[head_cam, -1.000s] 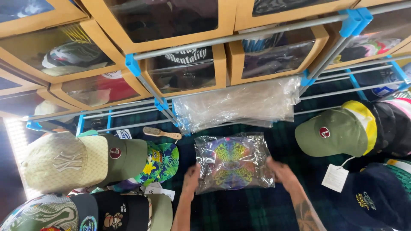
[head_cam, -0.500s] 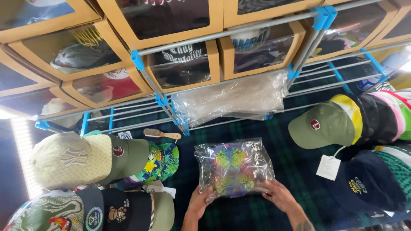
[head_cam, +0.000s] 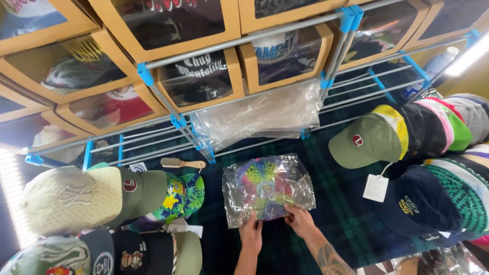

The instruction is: The person places caps into individual plastic bags and seals them by hand. They then move the bagged items to a separate stack.

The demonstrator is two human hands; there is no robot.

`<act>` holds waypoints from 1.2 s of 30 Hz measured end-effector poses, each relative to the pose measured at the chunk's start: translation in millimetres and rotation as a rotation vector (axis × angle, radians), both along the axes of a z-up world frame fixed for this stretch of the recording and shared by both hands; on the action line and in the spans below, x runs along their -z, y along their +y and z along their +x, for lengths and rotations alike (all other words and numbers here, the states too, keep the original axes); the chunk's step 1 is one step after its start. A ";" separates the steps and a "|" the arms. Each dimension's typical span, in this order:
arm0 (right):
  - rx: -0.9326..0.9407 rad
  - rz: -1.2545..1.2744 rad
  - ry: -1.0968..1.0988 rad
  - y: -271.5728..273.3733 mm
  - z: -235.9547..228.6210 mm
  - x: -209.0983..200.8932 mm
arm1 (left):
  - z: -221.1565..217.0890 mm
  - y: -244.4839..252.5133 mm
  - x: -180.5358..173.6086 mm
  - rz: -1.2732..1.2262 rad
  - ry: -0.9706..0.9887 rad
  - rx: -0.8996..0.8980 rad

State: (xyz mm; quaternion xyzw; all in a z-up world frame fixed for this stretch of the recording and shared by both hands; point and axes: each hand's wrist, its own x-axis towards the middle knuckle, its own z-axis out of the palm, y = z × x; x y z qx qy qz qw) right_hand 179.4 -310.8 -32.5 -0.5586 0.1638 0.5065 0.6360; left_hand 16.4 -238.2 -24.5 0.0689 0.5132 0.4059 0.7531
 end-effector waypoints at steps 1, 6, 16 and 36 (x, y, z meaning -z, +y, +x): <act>-0.009 -0.006 0.005 -4.4 -1.3 -0.2 | 3.4 -0.9 1.9 -0.006 0.005 -0.009; 0.066 0.003 0.089 -23.8 8.1 21.1 | 22.4 -7.3 26.7 -0.074 0.115 -0.033; -0.026 0.114 0.189 -35.8 17.4 28.3 | 23.9 -29.5 38.6 -0.159 0.021 -0.068; 0.163 0.196 0.158 -76.7 31.9 17.2 | 52.4 -44.1 3.6 -0.087 0.051 0.210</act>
